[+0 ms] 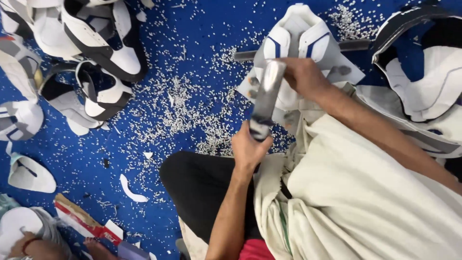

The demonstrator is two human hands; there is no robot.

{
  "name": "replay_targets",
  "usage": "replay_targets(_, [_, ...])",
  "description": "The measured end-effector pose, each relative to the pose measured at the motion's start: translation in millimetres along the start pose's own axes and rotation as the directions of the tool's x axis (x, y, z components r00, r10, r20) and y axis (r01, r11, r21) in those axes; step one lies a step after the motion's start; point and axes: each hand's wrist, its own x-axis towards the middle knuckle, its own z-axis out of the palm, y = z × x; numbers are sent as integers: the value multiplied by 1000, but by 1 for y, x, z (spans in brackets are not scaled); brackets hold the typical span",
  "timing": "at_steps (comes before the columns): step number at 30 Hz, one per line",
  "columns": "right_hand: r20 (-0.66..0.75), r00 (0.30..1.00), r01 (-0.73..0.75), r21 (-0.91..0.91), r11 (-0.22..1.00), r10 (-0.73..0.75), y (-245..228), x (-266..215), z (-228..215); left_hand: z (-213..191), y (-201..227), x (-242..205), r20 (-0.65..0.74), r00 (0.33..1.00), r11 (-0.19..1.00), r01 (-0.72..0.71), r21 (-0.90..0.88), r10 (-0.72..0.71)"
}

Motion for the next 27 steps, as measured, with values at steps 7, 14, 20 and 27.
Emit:
replay_targets(7, [45,932,-298,659,691,359,29,31,-6,-64,97,-21,-211,953,955,-254,-154,220])
replay_targets(14, [-66,998,30,124,992,-22,-10,15,-9,9,-9,7,-181,942,951,-299,-74,282])
replay_targets(20, [-107,973,-132,478,869,206,49,30,2,-43,71,-11,-134,983,977,-149,-152,129])
replay_targets(27, [-73,995,73,1,997,-73,-4,21,-12,2,13,14,-167,958,957,-256,-140,232])
